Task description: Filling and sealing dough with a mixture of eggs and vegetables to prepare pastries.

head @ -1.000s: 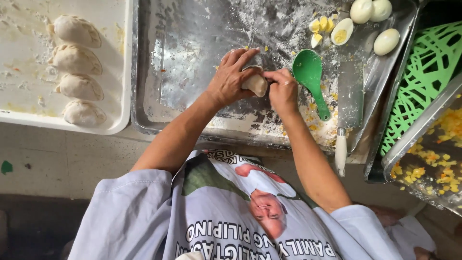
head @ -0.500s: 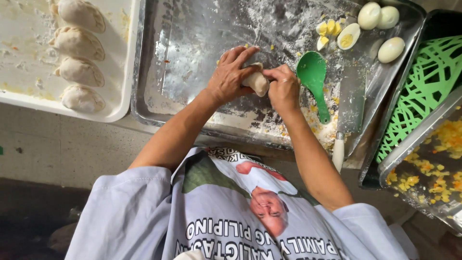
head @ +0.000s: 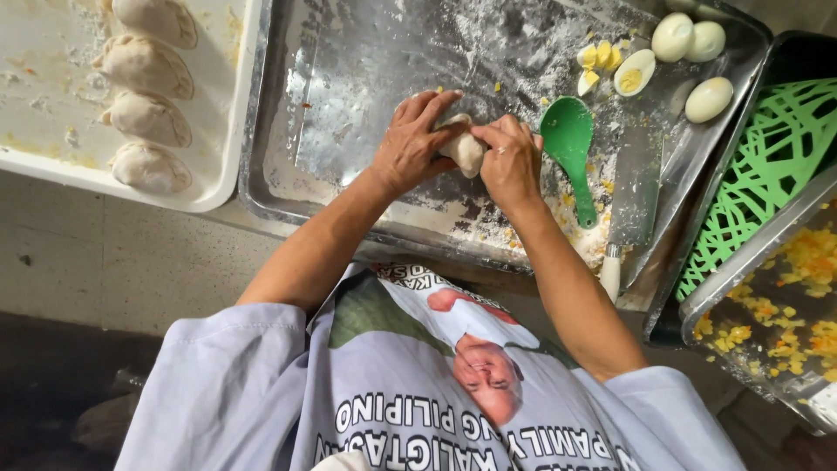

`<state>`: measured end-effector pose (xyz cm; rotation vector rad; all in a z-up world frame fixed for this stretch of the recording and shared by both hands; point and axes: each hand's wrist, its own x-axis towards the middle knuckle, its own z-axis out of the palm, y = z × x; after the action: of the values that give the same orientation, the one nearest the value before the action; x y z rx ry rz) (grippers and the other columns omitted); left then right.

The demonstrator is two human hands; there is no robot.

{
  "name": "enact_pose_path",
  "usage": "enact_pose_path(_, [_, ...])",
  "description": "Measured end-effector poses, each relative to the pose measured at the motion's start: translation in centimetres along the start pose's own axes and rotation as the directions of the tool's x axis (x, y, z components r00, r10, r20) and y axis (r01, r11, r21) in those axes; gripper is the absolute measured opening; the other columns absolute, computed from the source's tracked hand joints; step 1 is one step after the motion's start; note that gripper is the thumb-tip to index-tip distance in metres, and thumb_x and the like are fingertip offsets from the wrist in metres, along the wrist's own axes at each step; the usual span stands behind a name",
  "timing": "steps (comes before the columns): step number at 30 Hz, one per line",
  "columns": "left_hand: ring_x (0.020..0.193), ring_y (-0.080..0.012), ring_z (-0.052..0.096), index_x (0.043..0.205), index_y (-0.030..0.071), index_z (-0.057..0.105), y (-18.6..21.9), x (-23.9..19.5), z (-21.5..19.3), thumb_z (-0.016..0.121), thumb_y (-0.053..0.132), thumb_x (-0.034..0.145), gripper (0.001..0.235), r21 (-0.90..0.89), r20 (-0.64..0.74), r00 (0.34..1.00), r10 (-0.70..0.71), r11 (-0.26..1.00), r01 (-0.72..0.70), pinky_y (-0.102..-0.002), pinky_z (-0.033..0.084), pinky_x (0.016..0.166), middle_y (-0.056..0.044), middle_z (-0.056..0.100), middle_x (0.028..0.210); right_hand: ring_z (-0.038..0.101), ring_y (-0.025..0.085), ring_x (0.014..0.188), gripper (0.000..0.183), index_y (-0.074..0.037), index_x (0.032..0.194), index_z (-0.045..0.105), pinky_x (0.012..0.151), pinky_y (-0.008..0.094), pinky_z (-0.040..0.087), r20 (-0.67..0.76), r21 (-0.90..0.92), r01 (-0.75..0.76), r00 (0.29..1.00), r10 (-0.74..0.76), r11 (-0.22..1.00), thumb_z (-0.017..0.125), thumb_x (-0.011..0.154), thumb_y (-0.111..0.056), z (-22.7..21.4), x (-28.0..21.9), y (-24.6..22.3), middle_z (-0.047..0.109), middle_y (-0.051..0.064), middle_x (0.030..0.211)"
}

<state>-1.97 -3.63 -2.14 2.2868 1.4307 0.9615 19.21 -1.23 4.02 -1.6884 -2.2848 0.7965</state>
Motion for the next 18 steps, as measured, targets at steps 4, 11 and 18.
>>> enact_pose_path(4, [0.125,-0.0402,0.053,0.128,0.019,0.062,-0.3,0.0,0.3,0.078,0.056,0.082,0.061,-0.043,0.000,1.000,0.010,0.999,-0.010,-0.053,0.048,0.097,-0.015,0.045,0.147,0.065,0.031,0.095,0.043,-0.020,0.107,0.078,0.089,0.048,0.048,0.019,-0.101,0.064,0.998,-0.062,0.993,0.051,0.082,0.004,0.9,1.3,1.9,0.061,0.003,0.095])
enact_pose_path(11, [0.128,-0.0365,0.052,0.120,0.019,0.067,-0.2,-1.0,-1.1,0.075,0.051,0.090,0.044,-0.016,0.004,1.000,-0.013,1.000,0.013,-0.050,0.047,0.100,-0.011,0.046,0.147,0.069,0.031,0.092,0.054,-0.023,0.105,0.082,0.086,0.042,0.055,0.049,0.175,0.003,0.999,-0.011,0.985,0.046,0.081,0.009,1.2,2.1,2.5,0.062,0.007,0.087])
enact_pose_path(18, [0.125,-0.0388,0.053,0.121,0.020,0.068,-0.8,-1.5,-1.1,0.081,0.045,0.084,0.047,-0.036,-0.016,1.000,0.010,0.999,-0.011,-0.052,0.048,0.099,-0.012,0.047,0.144,0.061,0.031,0.095,0.042,-0.023,0.101,0.080,0.090,0.048,0.045,0.103,-0.190,0.155,0.985,-0.138,0.969,0.054,0.082,0.003,0.9,2.1,1.3,0.060,0.004,0.094])
